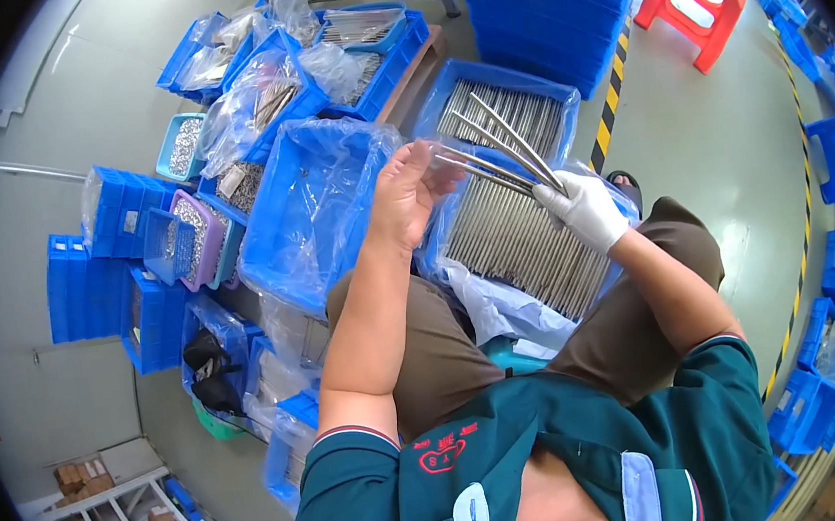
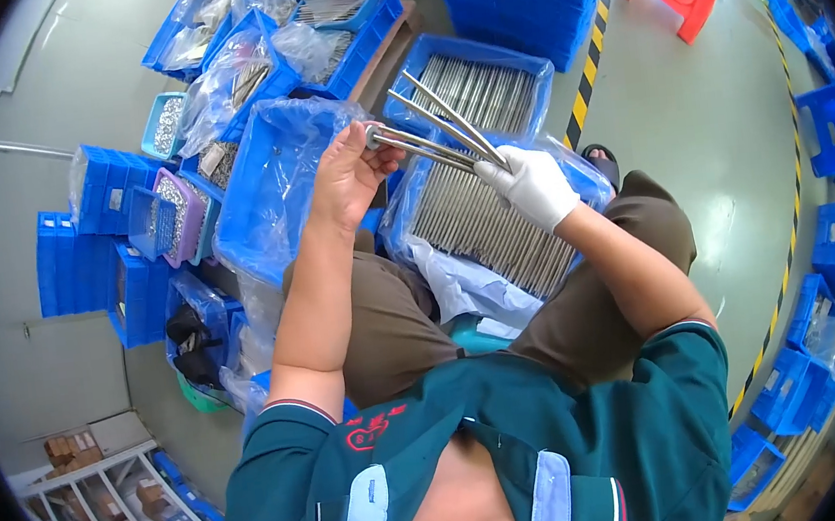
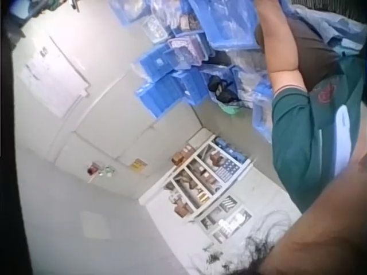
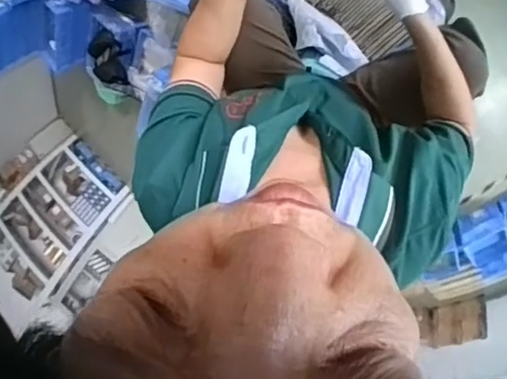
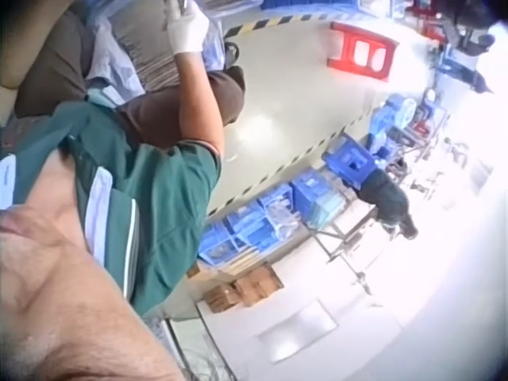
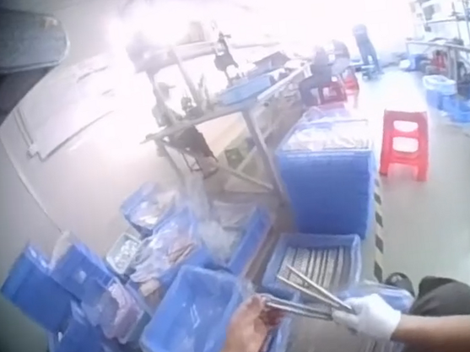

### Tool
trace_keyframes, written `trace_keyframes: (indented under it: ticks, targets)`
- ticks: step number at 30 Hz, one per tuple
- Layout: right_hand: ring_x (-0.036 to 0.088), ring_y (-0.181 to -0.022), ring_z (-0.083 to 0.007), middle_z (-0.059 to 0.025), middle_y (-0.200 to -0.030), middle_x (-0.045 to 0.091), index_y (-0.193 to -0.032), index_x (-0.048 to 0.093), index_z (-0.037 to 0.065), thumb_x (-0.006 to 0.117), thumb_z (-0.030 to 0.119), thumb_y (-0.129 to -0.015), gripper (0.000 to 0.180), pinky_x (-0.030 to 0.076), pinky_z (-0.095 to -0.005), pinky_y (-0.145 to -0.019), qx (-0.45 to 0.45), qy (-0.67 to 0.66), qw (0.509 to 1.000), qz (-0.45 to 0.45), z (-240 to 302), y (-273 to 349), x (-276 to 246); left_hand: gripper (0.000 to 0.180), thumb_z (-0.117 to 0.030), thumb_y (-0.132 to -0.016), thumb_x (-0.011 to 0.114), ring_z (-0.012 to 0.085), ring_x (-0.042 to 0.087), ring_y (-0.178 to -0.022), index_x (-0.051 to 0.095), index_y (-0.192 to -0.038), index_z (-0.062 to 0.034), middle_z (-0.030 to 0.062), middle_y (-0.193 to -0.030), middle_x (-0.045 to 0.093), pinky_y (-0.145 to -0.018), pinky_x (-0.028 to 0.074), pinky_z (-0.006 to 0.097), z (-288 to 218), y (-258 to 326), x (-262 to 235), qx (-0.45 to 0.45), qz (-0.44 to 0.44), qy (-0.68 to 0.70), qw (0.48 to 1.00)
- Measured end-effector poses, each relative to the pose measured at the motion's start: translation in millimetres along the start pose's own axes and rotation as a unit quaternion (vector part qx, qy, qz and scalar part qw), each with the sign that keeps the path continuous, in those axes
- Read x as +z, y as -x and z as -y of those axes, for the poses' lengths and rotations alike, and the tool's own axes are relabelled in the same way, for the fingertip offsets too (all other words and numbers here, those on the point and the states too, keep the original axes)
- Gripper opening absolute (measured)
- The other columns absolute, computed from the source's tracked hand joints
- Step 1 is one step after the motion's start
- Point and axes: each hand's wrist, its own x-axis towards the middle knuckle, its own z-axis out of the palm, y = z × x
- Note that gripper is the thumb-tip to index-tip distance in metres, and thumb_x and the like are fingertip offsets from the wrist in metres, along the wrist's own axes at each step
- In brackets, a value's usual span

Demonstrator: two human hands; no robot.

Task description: Sorting and inspecting thin metal rods from bins and arranging them for processing.

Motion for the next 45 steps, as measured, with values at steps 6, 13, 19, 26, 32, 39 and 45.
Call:
trace_keyframes:
  ticks: [6, 13, 19, 26, 32, 39, 45]
  targets:
    - [0.057, -0.053, -0.026, -0.0112, -0.057, 0.055, -0.081, 0.058, 0.005, 0.056, 0.03, -0.089, 0.026, 0.043, -0.0353, -0.055, -0.041, 0.061, 0.994, -0.08, -6.8, 3.3, -3.7, 0.023, -0.021, -0.086, 0.064, 0.0196, 0.065, -0.078, 0.055, -0.1, -0.0051, 0.0124, -0.093, 0.066, -0.069, 0.049, 0.027, -4.0, 0.1, 9.9, 0.023, 0.012, -0.071, 0.997]
    - [0.058, -0.055, -0.0313, -0.013, -0.06, 0.057, -0.077, 0.057, 0.008, 0.062, 0.029, -0.083, 0.023, 0.045, -0.0386, -0.051, -0.192, 0.224, 0.928, -0.226, -8.1, 8.0, -2.3, 0.024, -0.024, -0.085, 0.064, 0.019, 0.064, -0.078, 0.056, -0.1, -0.0066, 0.0149, -0.098, 0.065, -0.068, 0.048, 0.028, -3.0, -0.1, 8.0, -0.018, 0.008, -0.11, 0.994]
    - [0.059, -0.064, -0.0329, -0.016, -0.069, 0.058, -0.08, 0.06, 0.005, 0.062, 0.026, -0.083, 0.021, 0.045, -0.039, -0.058, -0.131, 0.216, 0.95, -0.181, -7.4, 8.4, 0.4, 0.026, -0.026, -0.085, 0.065, 0.0197, 0.065, -0.076, 0.054, -0.097, -0.0065, 0.0126, -0.094, 0.066, -0.07, 0.049, 0.028, 3.9, -0.9, 14.7, -0.076, 0.007, -0.222, 0.972]
    - [0.058, -0.067, -0.0341, -0.018, -0.071, 0.058, -0.082, 0.06, 0.004, 0.06, 0.03, -0.084, 0.026, 0.044, -0.0405, -0.061, -0.093, 0.179, 0.968, -0.146, -10.7, 7.5, -7.1, 0.031, -0.027, -0.083, 0.067, 0.017, 0.065, -0.078, 0.055, -0.099, -0.0034, 0.0113, -0.09, 0.067, -0.07, 0.047, 0.025, -16.8, 1.2, 3.3, 0.0, -0.034, -0.255, 0.966]
    - [0.058, -0.059, -0.0342, -0.016, -0.062, 0.058, -0.075, 0.059, 0.005, 0.057, 0.033, -0.086, 0.03, 0.044, -0.0413, -0.055, -0.152, 0.187, 0.958, -0.153, -15.0, 8.7, -2.5, 0.027, -0.03, -0.084, 0.066, 0.0133, 0.062, -0.083, 0.059, -0.097, -0.0067, 0.0074, -0.091, 0.067, -0.074, 0.044, 0.026, -9.4, -3.6, -4.2, 0.013, -0.01, -0.13, 0.991]
    - [0.058, -0.06, -0.0328, -0.0159, -0.065, 0.058, -0.081, 0.061, 0.005, 0.06, 0.028, -0.085, 0.023, 0.044, -0.0392, -0.056, -0.12, 0.208, 0.962, -0.13, -8.4, 10.4, -3.7, 0.032, -0.035, -0.083, 0.065, 0.0197, 0.063, -0.089, 0.059, -0.1, -0.0082, 0.0108, -0.092, 0.067, -0.08, 0.043, 0.032, 2.8, -11.7, -6.6, -0.007, 0.012, -0.17, 0.985]
    - [0.058, -0.055, -0.031, -0.0141, -0.059, 0.056, -0.075, 0.059, 0.007, 0.057, 0.032, -0.087, 0.028, 0.044, -0.0384, -0.052, -0.158, 0.213, 0.95, -0.162, -8.6, 11.5, -6.9, 0.024, -0.017, -0.083, 0.067, 0.0155, 0.062, -0.088, 0.057, -0.101, -0.0044, 0.0141, -0.1, 0.065, -0.08, 0.046, 0.028, -5.1, -10.5, 10.7, 0.019, 0.075, -0.133, 0.988]
